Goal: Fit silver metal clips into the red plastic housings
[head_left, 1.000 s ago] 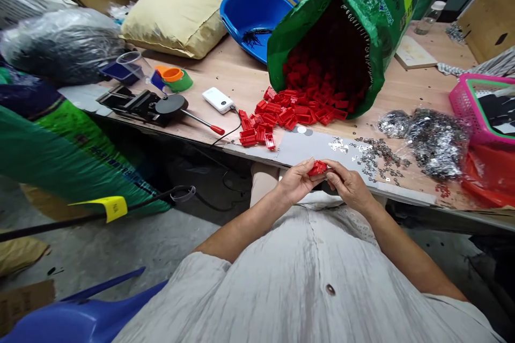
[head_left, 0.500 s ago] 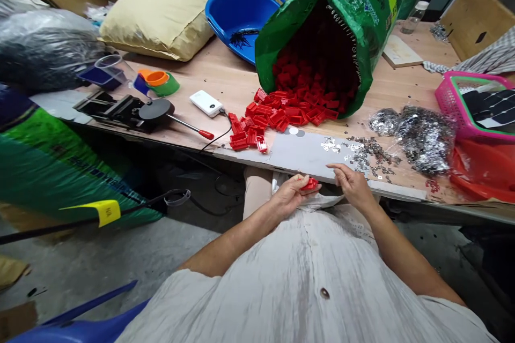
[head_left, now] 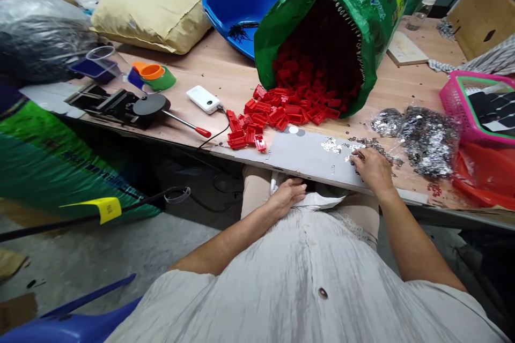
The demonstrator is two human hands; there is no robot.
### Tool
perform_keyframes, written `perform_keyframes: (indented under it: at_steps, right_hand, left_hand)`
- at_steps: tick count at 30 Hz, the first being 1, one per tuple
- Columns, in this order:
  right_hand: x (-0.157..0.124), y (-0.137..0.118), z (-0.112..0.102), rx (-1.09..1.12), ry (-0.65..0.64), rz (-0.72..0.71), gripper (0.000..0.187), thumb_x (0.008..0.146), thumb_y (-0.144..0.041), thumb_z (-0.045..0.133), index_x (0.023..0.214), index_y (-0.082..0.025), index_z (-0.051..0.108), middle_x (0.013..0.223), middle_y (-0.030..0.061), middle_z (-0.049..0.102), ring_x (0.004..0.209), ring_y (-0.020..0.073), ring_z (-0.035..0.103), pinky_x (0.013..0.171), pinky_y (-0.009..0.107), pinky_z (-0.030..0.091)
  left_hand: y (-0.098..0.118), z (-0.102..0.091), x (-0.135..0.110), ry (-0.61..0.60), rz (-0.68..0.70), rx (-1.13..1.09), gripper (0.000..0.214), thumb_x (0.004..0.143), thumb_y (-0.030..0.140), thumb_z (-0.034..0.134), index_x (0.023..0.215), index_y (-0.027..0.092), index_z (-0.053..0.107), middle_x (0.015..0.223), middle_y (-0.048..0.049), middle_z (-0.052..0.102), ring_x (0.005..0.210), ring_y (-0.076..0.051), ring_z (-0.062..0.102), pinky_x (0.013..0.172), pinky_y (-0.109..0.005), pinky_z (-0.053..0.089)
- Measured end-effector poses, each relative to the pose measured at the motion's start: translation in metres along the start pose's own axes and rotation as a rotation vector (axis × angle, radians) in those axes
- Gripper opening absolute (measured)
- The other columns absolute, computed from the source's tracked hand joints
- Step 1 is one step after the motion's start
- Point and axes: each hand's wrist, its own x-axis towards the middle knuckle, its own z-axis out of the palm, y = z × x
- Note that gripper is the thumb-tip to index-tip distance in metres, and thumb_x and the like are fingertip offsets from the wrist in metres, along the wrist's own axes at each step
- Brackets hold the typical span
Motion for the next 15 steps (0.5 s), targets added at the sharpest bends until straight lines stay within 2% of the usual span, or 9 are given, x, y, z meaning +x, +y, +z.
perform_keyframes:
  at_steps: [3,4,6,9,10,12,15]
  right_hand:
    - [0.005,-0.001,0.001,-0.013,-0.026,-0.038,0.019,0.087,-0.032,0.057,0.088,-0.022,0.073,0.091,0.0084,0.07,0.079,0.0234,0.061,0.07,0.035,0.043]
    - [0.006,0.0,0.001,-0.017,-0.032,-0.051,0.019,0.087,-0.033,0.056,0.087,-0.023,0.073,0.09,0.0082,0.07,0.077,0.0231,0.06,0.069,0.034,0.042]
    - [0.008,0.002,0.001,-0.018,-0.042,-0.074,0.021,0.087,-0.035,0.056,0.086,-0.023,0.073,0.091,0.0084,0.07,0.075,0.0228,0.06,0.066,0.034,0.041]
    - [0.009,0.004,0.0,-0.013,-0.047,-0.092,0.023,0.088,-0.038,0.054,0.088,-0.023,0.071,0.091,0.0087,0.071,0.073,0.0239,0.061,0.064,0.035,0.039]
    - [0.008,0.004,0.0,-0.011,-0.045,-0.087,0.023,0.088,-0.039,0.054,0.09,-0.023,0.071,0.09,0.0088,0.071,0.073,0.0245,0.061,0.063,0.035,0.039]
    - [0.007,0.001,-0.002,-0.006,-0.039,-0.059,0.024,0.088,-0.041,0.054,0.093,-0.023,0.07,0.085,0.0089,0.07,0.071,0.0252,0.061,0.062,0.035,0.038]
    - [0.002,-0.006,-0.006,0.032,-0.039,-0.002,0.023,0.087,-0.04,0.054,0.095,-0.023,0.068,0.077,0.0073,0.07,0.069,0.0253,0.062,0.063,0.035,0.039]
  left_hand:
    - [0.011,-0.004,-0.011,-0.115,0.057,0.222,0.031,0.068,0.029,0.083,0.087,0.014,0.064,0.09,-0.0068,0.065,0.082,-0.016,0.066,0.079,-0.03,0.053]
    - [0.017,-0.006,-0.014,-0.139,0.127,0.292,0.029,0.07,0.032,0.081,0.088,0.014,0.064,0.089,-0.0066,0.066,0.081,-0.017,0.066,0.077,-0.03,0.053]
    - [0.034,-0.013,-0.016,-0.082,0.36,0.454,0.025,0.075,0.033,0.075,0.091,0.016,0.066,0.088,-0.0054,0.065,0.079,-0.017,0.064,0.075,-0.031,0.052]
    - [0.065,-0.031,-0.012,0.249,0.846,0.801,0.023,0.08,0.028,0.07,0.101,0.021,0.069,0.099,-0.0063,0.064,0.091,-0.02,0.061,0.089,-0.034,0.048]
    - [0.075,-0.038,-0.009,0.37,0.965,0.925,0.026,0.082,0.027,0.068,0.108,0.022,0.069,0.106,-0.008,0.063,0.099,-0.022,0.059,0.096,-0.035,0.045]
    - [0.09,-0.052,0.0,0.574,1.043,1.185,0.036,0.082,0.027,0.069,0.118,0.023,0.066,0.113,-0.0104,0.058,0.108,-0.026,0.054,0.1,-0.039,0.042]
    - [0.1,-0.065,0.015,0.707,1.004,1.459,0.04,0.082,0.037,0.07,0.119,0.022,0.066,0.113,-0.0127,0.054,0.106,-0.029,0.051,0.096,-0.042,0.043]
